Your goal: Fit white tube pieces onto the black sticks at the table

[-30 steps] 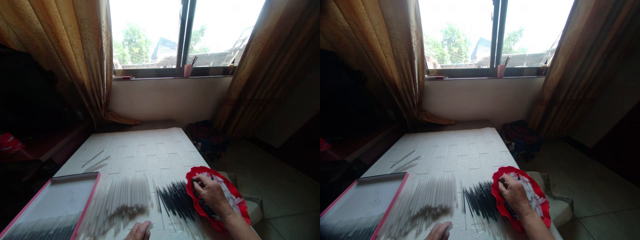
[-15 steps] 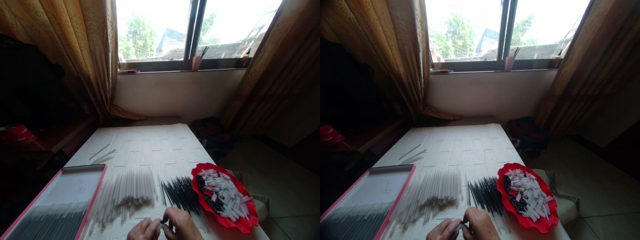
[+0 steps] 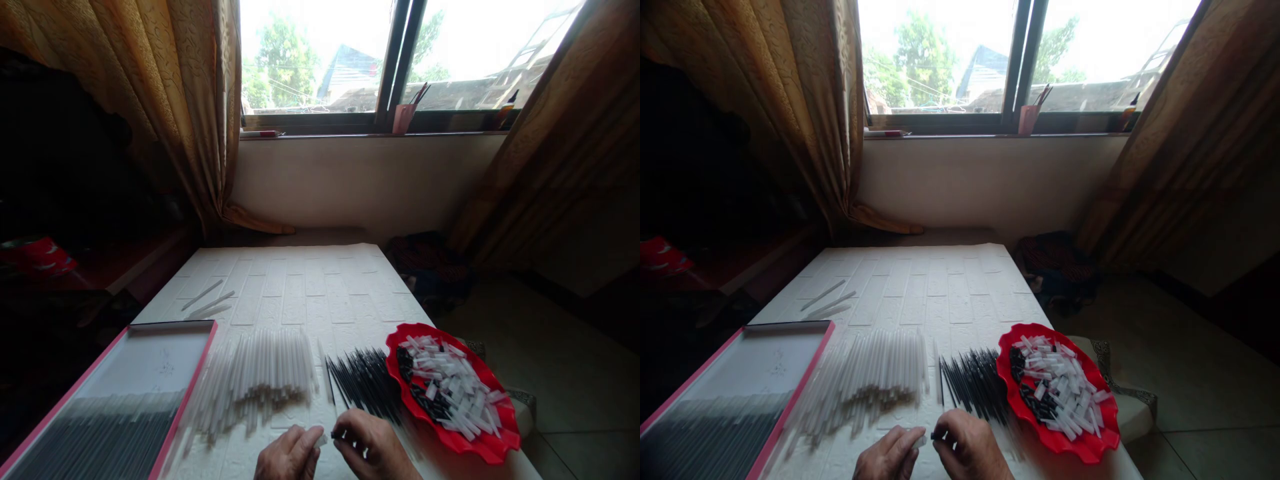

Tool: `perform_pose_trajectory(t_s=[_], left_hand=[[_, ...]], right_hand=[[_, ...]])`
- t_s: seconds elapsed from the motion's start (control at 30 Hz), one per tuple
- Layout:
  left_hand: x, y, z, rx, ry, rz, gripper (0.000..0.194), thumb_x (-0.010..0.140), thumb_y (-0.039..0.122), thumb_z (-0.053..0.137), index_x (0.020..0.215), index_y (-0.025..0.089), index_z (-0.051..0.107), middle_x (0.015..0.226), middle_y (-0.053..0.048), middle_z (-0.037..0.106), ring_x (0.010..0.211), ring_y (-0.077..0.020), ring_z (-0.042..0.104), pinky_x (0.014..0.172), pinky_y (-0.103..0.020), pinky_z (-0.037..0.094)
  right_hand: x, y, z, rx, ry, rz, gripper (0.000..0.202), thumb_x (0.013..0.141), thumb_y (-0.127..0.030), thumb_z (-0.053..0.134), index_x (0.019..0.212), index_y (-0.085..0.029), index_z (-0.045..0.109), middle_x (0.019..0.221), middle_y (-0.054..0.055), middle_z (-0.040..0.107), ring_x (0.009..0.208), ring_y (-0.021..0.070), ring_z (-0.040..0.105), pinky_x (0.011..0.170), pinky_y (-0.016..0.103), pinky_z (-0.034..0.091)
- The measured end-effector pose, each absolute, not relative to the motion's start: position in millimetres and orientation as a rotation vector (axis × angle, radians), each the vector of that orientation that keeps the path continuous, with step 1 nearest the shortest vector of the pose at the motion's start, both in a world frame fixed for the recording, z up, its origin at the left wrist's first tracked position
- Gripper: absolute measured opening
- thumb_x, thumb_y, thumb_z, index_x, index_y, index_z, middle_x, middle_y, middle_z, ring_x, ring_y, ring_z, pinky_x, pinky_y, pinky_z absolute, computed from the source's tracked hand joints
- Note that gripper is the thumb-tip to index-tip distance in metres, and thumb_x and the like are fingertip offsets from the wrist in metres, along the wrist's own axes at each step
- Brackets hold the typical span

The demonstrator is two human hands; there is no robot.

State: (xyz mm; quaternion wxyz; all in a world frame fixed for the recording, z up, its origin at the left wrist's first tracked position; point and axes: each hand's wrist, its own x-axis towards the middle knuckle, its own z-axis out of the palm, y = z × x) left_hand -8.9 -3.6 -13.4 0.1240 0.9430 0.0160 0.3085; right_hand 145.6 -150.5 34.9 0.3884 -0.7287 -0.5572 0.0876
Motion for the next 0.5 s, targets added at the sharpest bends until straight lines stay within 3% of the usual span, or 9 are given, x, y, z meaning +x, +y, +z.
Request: perform_pose_trajectory(t_s=[0.2, 0.5], left_hand=[[-8.2, -4.5, -7.8, 2.756, 0.042, 0.872, 0.027, 0.099, 0.028, 0.040, 0.116, 0.019, 0.057, 0.076, -0.002, 0.068, 0.066, -0.0115, 0.069, 0.061, -0.017, 0.055], [-8.6, -8.3, -3.2, 2.762, 0.046, 0.819, 0.028, 0.099, 0.028, 0.039, 0.118, 0.021, 0.058, 0.077, -0.002, 0.068, 0.067, -0.0123, 0.069, 0.062, -0.018, 0.055]], right_hand=[[143.0, -149.9, 36.0, -1.844, -1.512, 0.156, 0.013, 0.080, -0.013, 0.050, 0.078, -0.019, 0.061, 0.063, 0.003, 0.069, 0.053, 0.0128, 0.064, 0.052, 0.018, 0.047], [143.2, -148.7, 44.1, -1.807, -1.567, 0.220, 0.033, 0.097, -0.026, 0.038, 0.086, -0.020, 0.069, 0.073, 0.008, 0.073, 0.065, 0.0154, 0.069, 0.059, 0.019, 0.051]])
